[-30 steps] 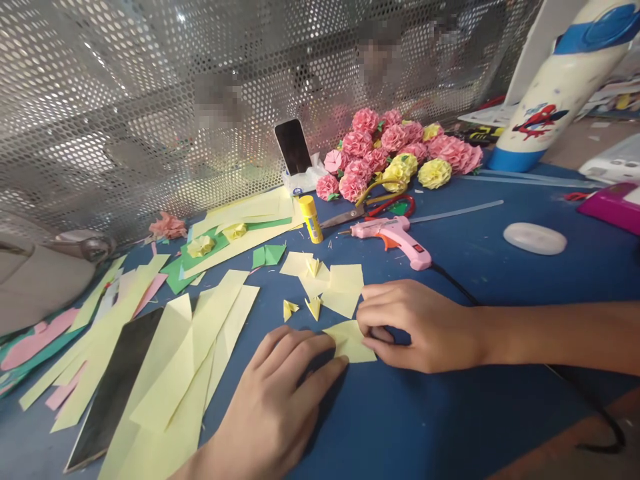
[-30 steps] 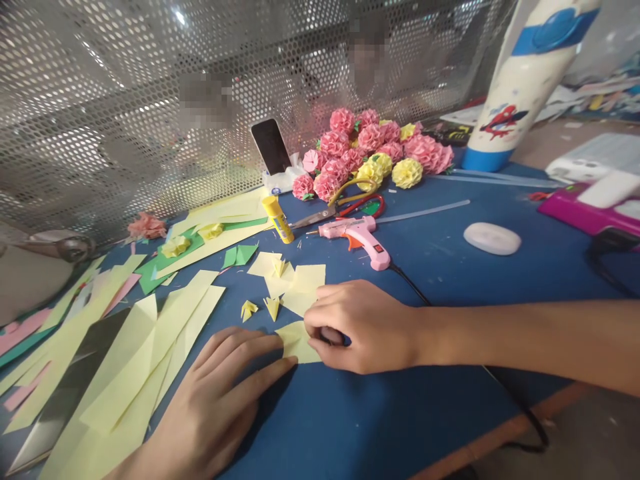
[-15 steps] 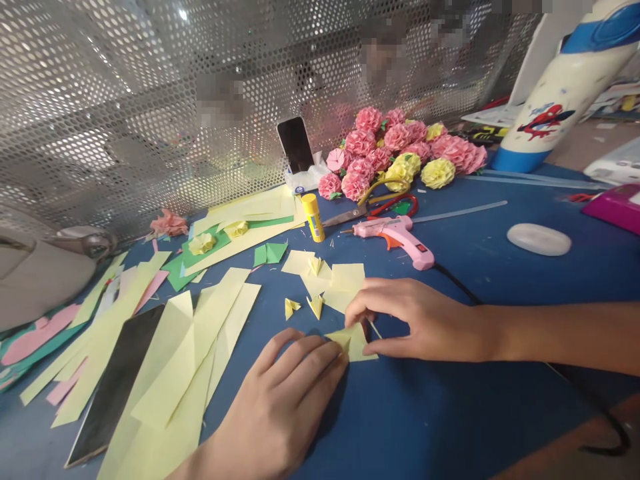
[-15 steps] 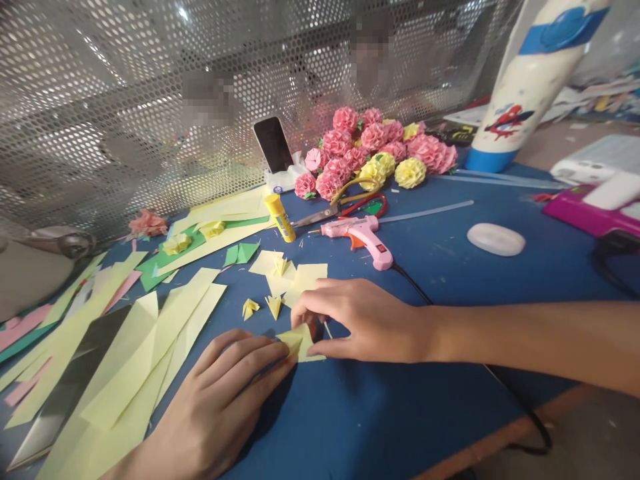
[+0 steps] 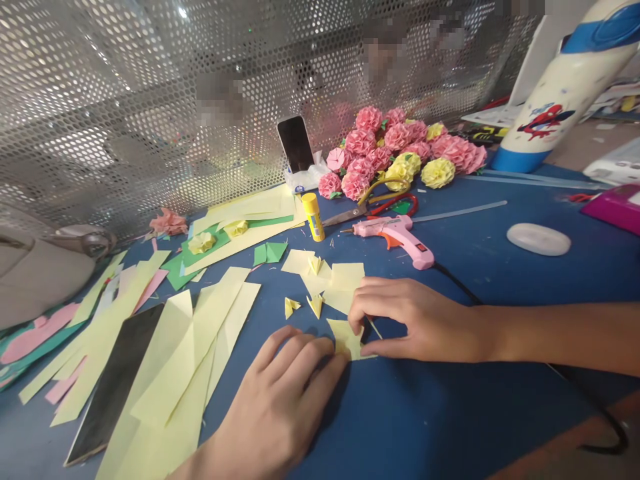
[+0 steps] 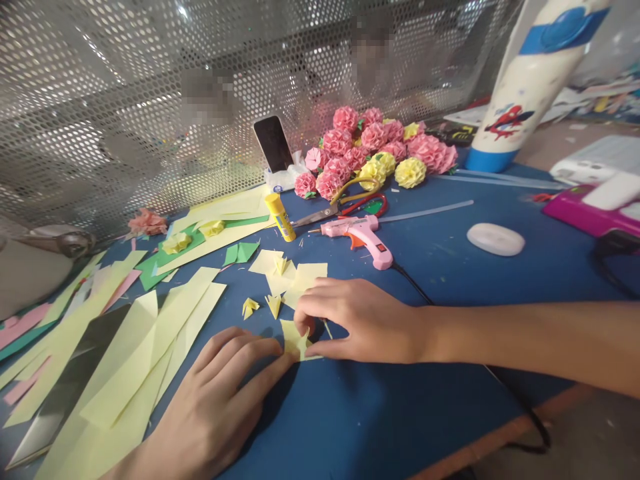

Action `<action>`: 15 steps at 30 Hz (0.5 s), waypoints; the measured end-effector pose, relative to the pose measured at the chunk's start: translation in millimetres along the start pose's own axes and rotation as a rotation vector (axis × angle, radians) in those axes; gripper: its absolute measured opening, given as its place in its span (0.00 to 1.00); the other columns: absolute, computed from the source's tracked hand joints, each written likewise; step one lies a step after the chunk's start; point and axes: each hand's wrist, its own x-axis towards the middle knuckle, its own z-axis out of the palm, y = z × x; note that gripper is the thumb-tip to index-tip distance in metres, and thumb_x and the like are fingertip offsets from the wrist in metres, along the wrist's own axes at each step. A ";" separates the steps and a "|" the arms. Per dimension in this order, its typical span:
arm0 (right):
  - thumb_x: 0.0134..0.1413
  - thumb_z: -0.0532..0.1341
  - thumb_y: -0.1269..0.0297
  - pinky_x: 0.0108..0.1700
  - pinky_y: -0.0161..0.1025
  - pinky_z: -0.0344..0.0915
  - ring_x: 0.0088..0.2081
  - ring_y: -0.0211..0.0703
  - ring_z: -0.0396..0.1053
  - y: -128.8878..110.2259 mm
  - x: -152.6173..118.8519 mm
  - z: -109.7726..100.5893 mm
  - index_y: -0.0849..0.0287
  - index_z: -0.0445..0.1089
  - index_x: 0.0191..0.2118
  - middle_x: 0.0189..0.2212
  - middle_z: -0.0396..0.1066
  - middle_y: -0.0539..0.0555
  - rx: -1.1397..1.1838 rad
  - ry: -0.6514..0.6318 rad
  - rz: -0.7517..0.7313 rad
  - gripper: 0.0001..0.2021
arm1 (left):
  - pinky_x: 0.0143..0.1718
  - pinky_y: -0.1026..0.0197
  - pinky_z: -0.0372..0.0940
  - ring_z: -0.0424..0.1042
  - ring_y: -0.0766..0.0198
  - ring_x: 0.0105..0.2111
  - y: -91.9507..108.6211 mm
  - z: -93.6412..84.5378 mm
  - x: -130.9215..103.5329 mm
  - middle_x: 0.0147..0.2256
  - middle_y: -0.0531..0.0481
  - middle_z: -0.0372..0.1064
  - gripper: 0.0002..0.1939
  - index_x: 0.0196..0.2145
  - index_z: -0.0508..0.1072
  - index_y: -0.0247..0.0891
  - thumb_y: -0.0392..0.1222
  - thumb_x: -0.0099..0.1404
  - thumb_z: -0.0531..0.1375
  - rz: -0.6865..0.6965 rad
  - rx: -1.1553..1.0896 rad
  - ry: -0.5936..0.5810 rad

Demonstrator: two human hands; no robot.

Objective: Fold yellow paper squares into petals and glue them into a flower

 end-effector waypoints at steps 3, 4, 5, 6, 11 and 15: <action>0.61 0.63 0.72 0.45 0.34 0.60 0.42 0.39 0.67 -0.7 0.3 0.0 0.58 0.68 0.40 0.37 0.71 0.49 -0.024 0.014 0.002 0.04 | 0.51 0.51 0.60 0.66 0.55 0.43 -1.9 0.1 -1.1 0.47 0.41 0.70 0.19 0.53 0.73 0.32 0.27 0.70 0.49 -0.054 -0.005 -0.039; 0.60 0.62 0.74 0.45 0.34 0.59 0.41 0.39 0.67 -0.8 0.4 0.1 0.58 0.68 0.40 0.37 0.71 0.49 -0.035 0.025 0.007 0.05 | 0.51 0.50 0.60 0.66 0.55 0.44 -2.8 0.2 -1.8 0.49 0.40 0.69 0.20 0.54 0.72 0.32 0.26 0.70 0.49 -0.072 -0.016 -0.052; 0.60 0.61 0.75 0.44 0.34 0.59 0.41 0.38 0.66 -0.8 0.6 0.1 0.58 0.68 0.39 0.36 0.71 0.48 -0.050 0.037 0.015 0.06 | 0.52 0.49 0.60 0.66 0.54 0.45 -3.7 0.2 -2.6 0.50 0.40 0.69 0.21 0.54 0.72 0.33 0.26 0.69 0.49 -0.086 -0.031 -0.065; 0.59 0.61 0.76 0.44 0.34 0.59 0.41 0.38 0.66 -0.6 0.8 0.2 0.58 0.67 0.38 0.36 0.71 0.48 -0.066 0.046 0.027 0.06 | 0.52 0.49 0.59 0.65 0.54 0.46 -4.5 0.2 -3.6 0.51 0.40 0.68 0.21 0.55 0.72 0.34 0.25 0.69 0.48 -0.099 -0.045 -0.075; 0.60 0.61 0.76 0.43 0.33 0.59 0.41 0.38 0.67 1.2 0.6 1.3 0.57 0.67 0.37 0.35 0.70 0.47 -0.100 0.060 0.051 0.06 | 0.55 0.46 0.56 0.63 0.53 0.51 -7.3 -0.2 -8.8 0.56 0.42 0.64 0.25 0.57 0.70 0.38 0.23 0.67 0.48 -0.150 -0.135 -0.119; 0.61 0.63 0.73 0.41 0.32 0.60 0.38 0.36 0.68 0.9 -0.9 1.8 0.56 0.67 0.46 0.39 0.71 0.48 -0.092 0.082 0.052 0.10 | 0.58 0.48 0.54 0.63 0.57 0.53 -8.5 -1.6 -7.3 0.59 0.45 0.62 0.27 0.58 0.68 0.41 0.22 0.67 0.47 -0.214 -0.289 -0.119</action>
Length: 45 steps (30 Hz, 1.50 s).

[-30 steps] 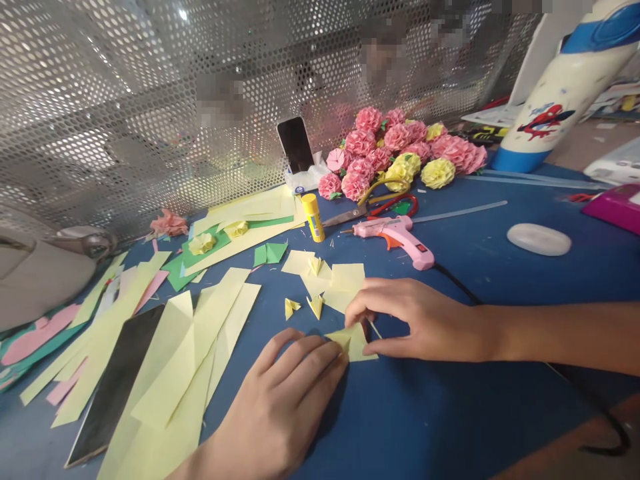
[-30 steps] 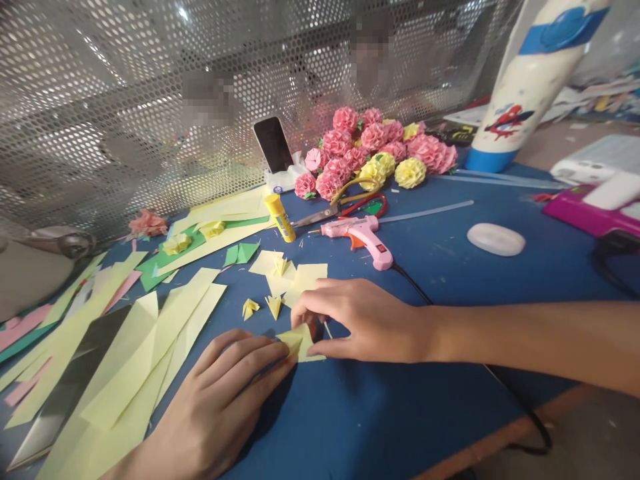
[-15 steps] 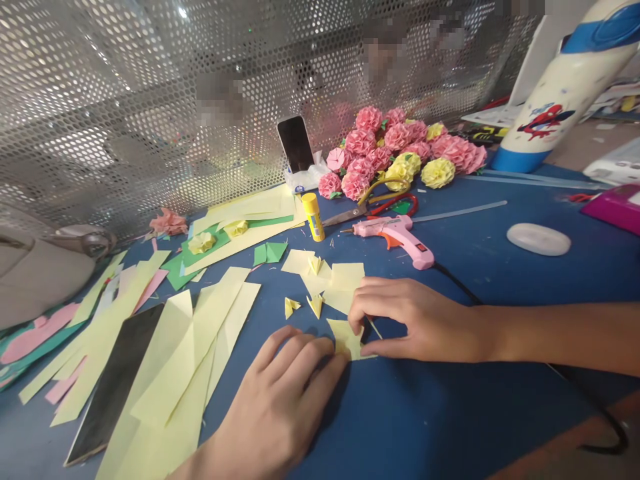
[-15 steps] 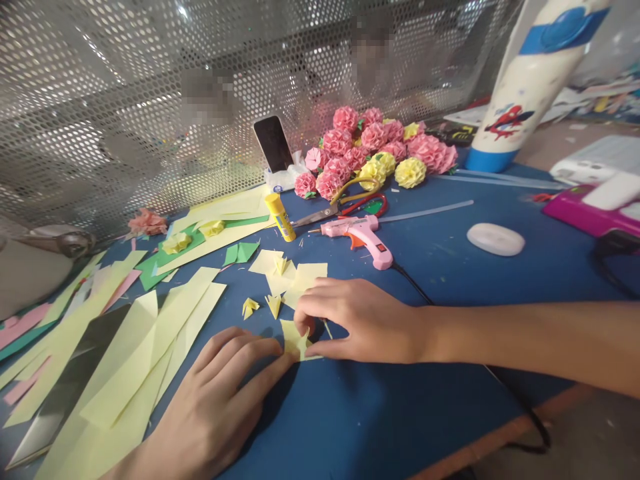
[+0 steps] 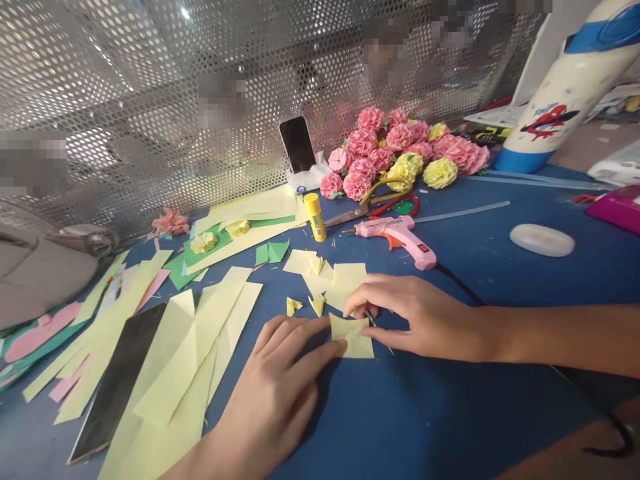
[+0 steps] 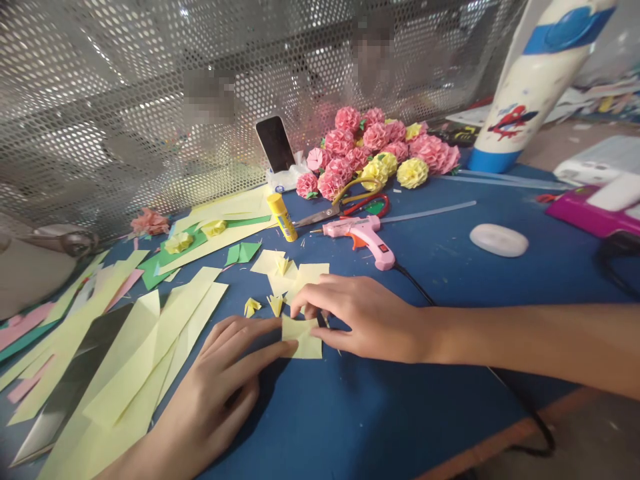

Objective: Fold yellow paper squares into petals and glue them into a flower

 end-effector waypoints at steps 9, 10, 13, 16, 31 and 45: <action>0.60 0.66 0.70 0.42 0.33 0.62 0.40 0.38 0.70 -0.6 1.4 -1.7 0.56 0.70 0.48 0.42 0.73 0.49 -0.009 -0.049 0.068 0.11 | 0.58 0.51 0.53 0.67 0.63 0.45 0.5 -2.5 6.3 0.47 0.49 0.69 0.24 0.56 0.70 0.42 0.24 0.71 0.46 -0.005 -0.260 0.007; 0.60 0.66 0.70 0.42 0.33 0.63 0.39 0.38 0.70 -0.7 1.6 -1.6 0.56 0.70 0.48 0.42 0.73 0.49 0.000 -0.046 0.088 0.11 | 0.58 0.51 0.53 0.67 0.63 0.45 0.5 -2.6 6.2 0.46 0.49 0.69 0.24 0.55 0.71 0.42 0.24 0.71 0.46 -0.008 -0.268 0.007; 0.59 0.67 0.69 0.39 0.33 0.63 0.36 0.37 0.69 -0.9 2.3 -1.3 0.55 0.71 0.49 0.40 0.73 0.48 0.023 -0.031 0.138 0.12 | 0.58 0.51 0.53 0.68 0.64 0.44 0.3 -3.4 6.4 0.44 0.50 0.69 0.25 0.54 0.72 0.43 0.24 0.70 0.46 -0.006 -0.283 0.007; 0.59 0.67 0.69 0.41 0.34 0.62 0.38 0.38 0.69 -0.3 2.9 -1.1 0.56 0.72 0.46 0.39 0.73 0.49 0.030 -0.046 0.121 0.10 | 0.59 0.51 0.52 0.69 0.64 0.44 0.2 -4.9 7.1 0.44 0.50 0.69 0.25 0.55 0.71 0.44 0.24 0.70 0.46 -0.006 -0.279 -0.002; 0.62 0.63 0.71 0.42 0.36 0.60 0.41 0.41 0.68 2.2 2.9 -0.7 0.58 0.73 0.36 0.34 0.73 0.50 0.025 -0.060 0.016 0.03 | 0.61 0.51 0.49 0.68 0.63 0.47 2.4 -9.1 6.0 0.47 0.49 0.68 0.24 0.54 0.70 0.43 0.23 0.69 0.47 -0.015 -0.240 -0.060; 0.64 0.62 0.70 0.44 0.37 0.61 0.41 0.41 0.66 2.0 1.8 -3.5 0.58 0.74 0.40 0.36 0.74 0.51 0.041 -0.107 -0.059 0.03 | 0.64 0.49 0.49 0.62 0.56 0.58 -1.1 -6.3 -3.3 0.57 0.42 0.62 0.23 0.57 0.69 0.36 0.25 0.69 0.49 0.087 -0.016 -0.073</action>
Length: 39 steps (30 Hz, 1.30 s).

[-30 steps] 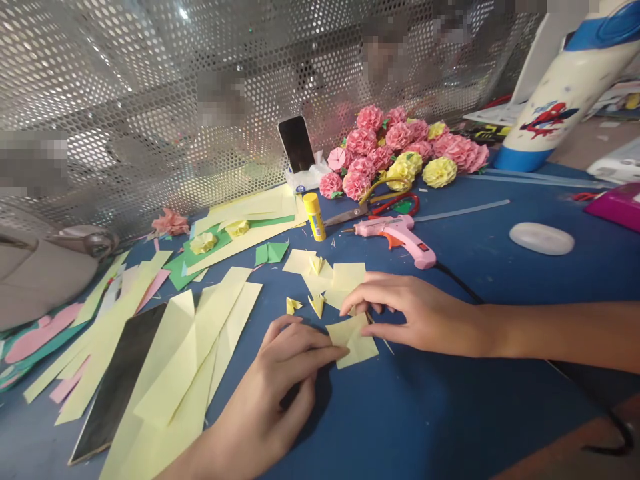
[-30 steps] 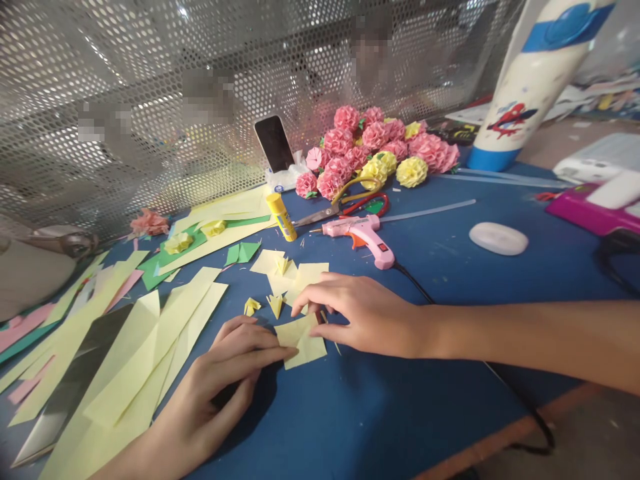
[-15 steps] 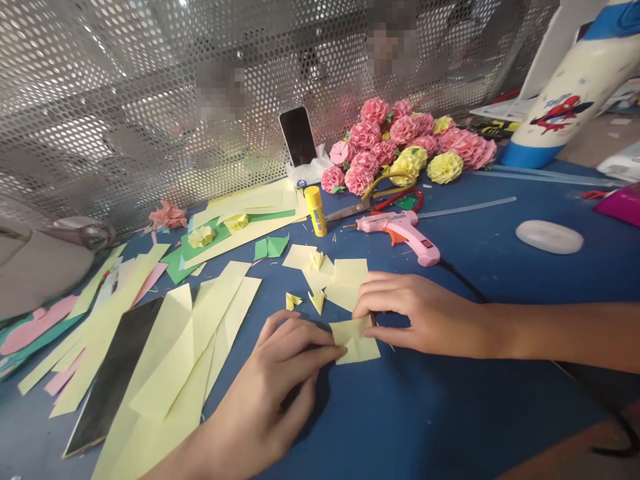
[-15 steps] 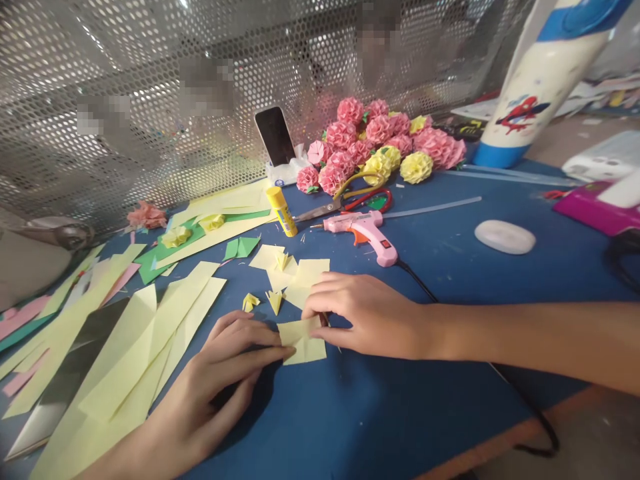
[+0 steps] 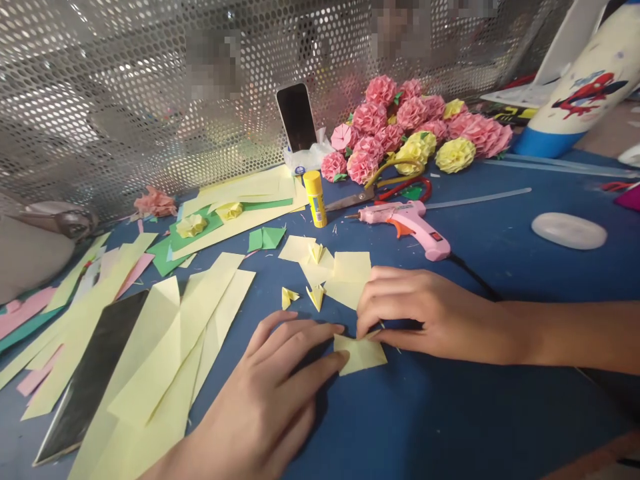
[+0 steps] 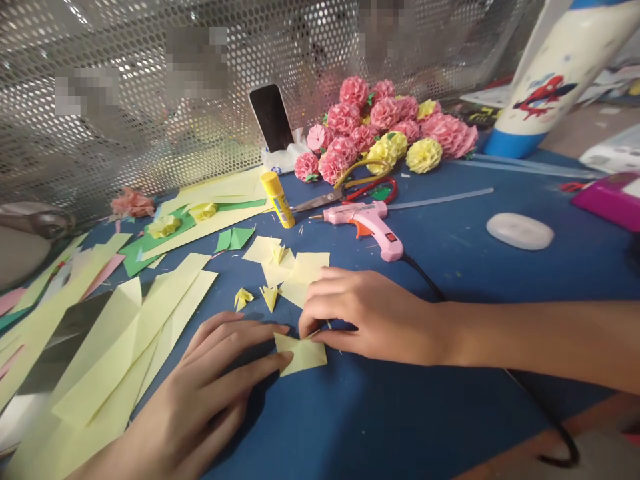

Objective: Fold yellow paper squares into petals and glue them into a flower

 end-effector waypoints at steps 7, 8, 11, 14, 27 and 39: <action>0.69 0.55 0.75 0.47 0.38 0.63 0.44 0.42 0.68 3.3 -4.5 -2.7 0.62 0.72 0.46 0.41 0.77 0.54 -0.089 -0.032 -0.231 0.09 | 0.67 0.54 0.44 0.62 0.61 0.58 -2.8 0.2 0.8 0.59 0.45 0.67 0.23 0.57 0.68 0.34 0.24 0.68 0.49 0.042 0.003 -0.006; 0.70 0.53 0.74 0.47 0.38 0.63 0.44 0.42 0.68 4.0 -5.0 -3.4 0.62 0.72 0.46 0.41 0.77 0.54 -0.125 -0.039 -0.261 0.10 | 0.67 0.54 0.43 0.63 0.61 0.58 -3.6 0.5 0.5 0.59 0.45 0.67 0.23 0.57 0.68 0.33 0.24 0.68 0.49 0.056 0.016 -0.005; 0.73 0.49 0.73 0.47 0.39 0.64 0.46 0.42 0.69 5.0 -5.8 -6.5 0.61 0.72 0.47 0.45 0.77 0.55 -0.252 -0.063 -0.339 0.14 | 0.68 0.53 0.40 0.63 0.60 0.58 -6.2 2.1 -1.0 0.58 0.46 0.69 0.21 0.56 0.70 0.31 0.25 0.68 0.50 0.104 0.072 0.019; 0.74 0.47 0.72 0.46 0.40 0.64 0.47 0.42 0.69 4.1 -5.5 -10.1 0.60 0.73 0.47 0.48 0.77 0.53 -0.380 -0.071 -0.415 0.16 | 0.68 0.52 0.40 0.64 0.59 0.58 -7.8 3.4 -2.1 0.57 0.47 0.71 0.21 0.56 0.71 0.31 0.25 0.68 0.50 0.132 0.108 0.040; 0.71 0.54 0.70 0.44 0.40 0.66 0.48 0.41 0.69 2.8 -3.9 -13.7 0.59 0.75 0.47 0.47 0.78 0.52 -0.486 -0.077 -0.482 0.12 | 0.67 0.51 0.43 0.65 0.57 0.59 -0.5 2.0 -3.0 0.58 0.47 0.70 0.23 0.60 0.69 0.36 0.30 0.69 0.52 0.118 0.228 0.090; 0.71 0.54 0.63 0.45 0.42 0.63 0.43 0.45 0.66 6.3 -3.7 -9.6 0.60 0.75 0.45 0.42 0.75 0.56 -0.326 -0.050 -0.353 0.13 | 0.67 0.53 0.45 0.68 0.58 0.54 -0.5 1.4 0.3 0.53 0.49 0.74 0.20 0.56 0.73 0.36 0.31 0.69 0.53 0.110 0.202 0.068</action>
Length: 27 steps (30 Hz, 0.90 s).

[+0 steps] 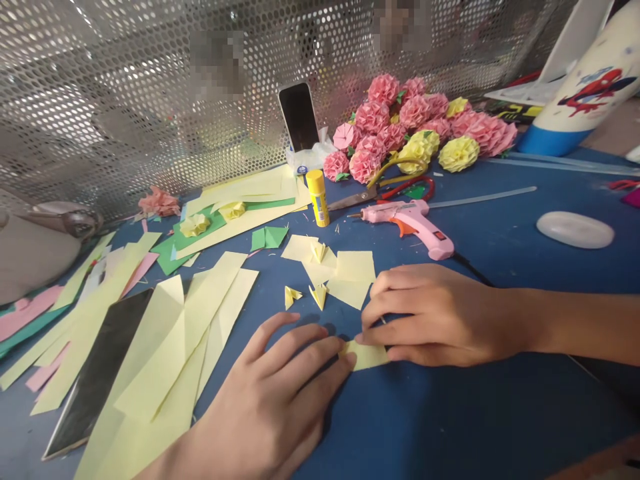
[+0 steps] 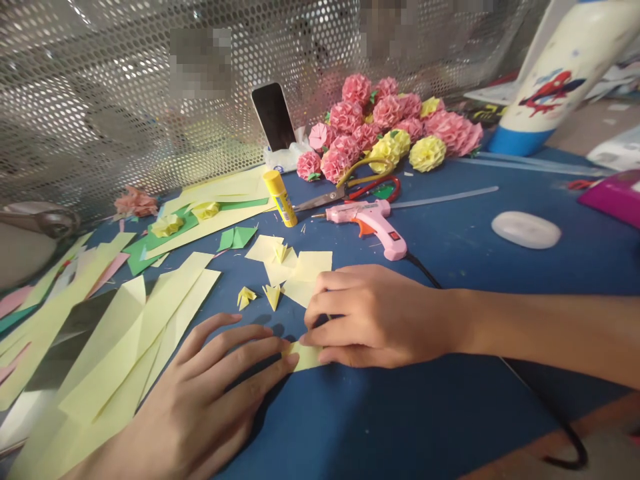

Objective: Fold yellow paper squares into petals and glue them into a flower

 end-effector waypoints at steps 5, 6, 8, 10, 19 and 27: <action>0.71 0.54 0.63 0.40 0.42 0.59 0.38 0.44 0.63 -5.1 0.9 -1.7 0.58 0.75 0.42 0.37 0.71 0.54 -0.102 -0.035 0.022 0.13 | 0.68 0.51 0.42 0.67 0.57 0.57 -0.2 0.7 -0.6 0.59 0.50 0.71 0.21 0.58 0.71 0.34 0.30 0.69 0.53 0.039 0.022 -0.018; 0.71 0.54 0.63 0.40 0.42 0.58 0.38 0.44 0.63 -7.0 1.1 -1.7 0.58 0.75 0.41 0.37 0.70 0.54 -0.115 -0.038 0.019 0.12 | 0.69 0.52 0.40 0.66 0.57 0.58 -0.2 0.8 -0.8 0.59 0.50 0.70 0.21 0.58 0.71 0.33 0.29 0.69 0.52 0.047 0.020 -0.017; 0.70 0.54 0.66 0.41 0.42 0.56 0.37 0.44 0.62 -11.5 1.3 -1.6 0.59 0.74 0.39 0.35 0.69 0.53 -0.143 -0.045 0.018 0.11 | 0.69 0.52 0.39 0.66 0.56 0.58 -0.5 0.6 -1.1 0.60 0.50 0.69 0.21 0.58 0.71 0.32 0.29 0.69 0.52 0.059 0.023 -0.016; 0.69 0.54 0.68 0.40 0.43 0.55 0.36 0.44 0.61 -16.5 1.2 -2.0 0.60 0.72 0.36 0.33 0.68 0.53 -0.169 -0.050 0.030 0.12 | 0.69 0.50 0.39 0.66 0.55 0.58 -1.2 -0.1 -1.5 0.59 0.49 0.70 0.21 0.57 0.71 0.31 0.29 0.69 0.52 0.068 0.026 -0.030; 0.65 0.55 0.71 0.37 0.44 0.51 0.33 0.44 0.57 -26.1 1.0 -14.1 0.59 0.70 0.27 0.28 0.66 0.52 -0.226 -0.070 0.041 0.14 | 0.66 0.47 0.47 0.71 0.57 0.46 -2.4 -4.4 -1.7 0.48 0.48 0.78 0.18 0.54 0.73 0.32 0.31 0.67 0.56 0.040 -0.037 0.080; 0.69 0.51 0.43 0.35 0.40 0.52 0.32 0.42 0.59 -10.5 0.8 6.7 0.61 0.69 0.35 0.29 0.67 0.51 -0.101 0.061 0.137 0.25 | 0.63 0.53 0.49 0.72 0.59 0.45 4.0 -3.9 7.4 0.45 0.47 0.76 0.17 0.52 0.73 0.31 0.29 0.68 0.54 0.023 0.010 0.069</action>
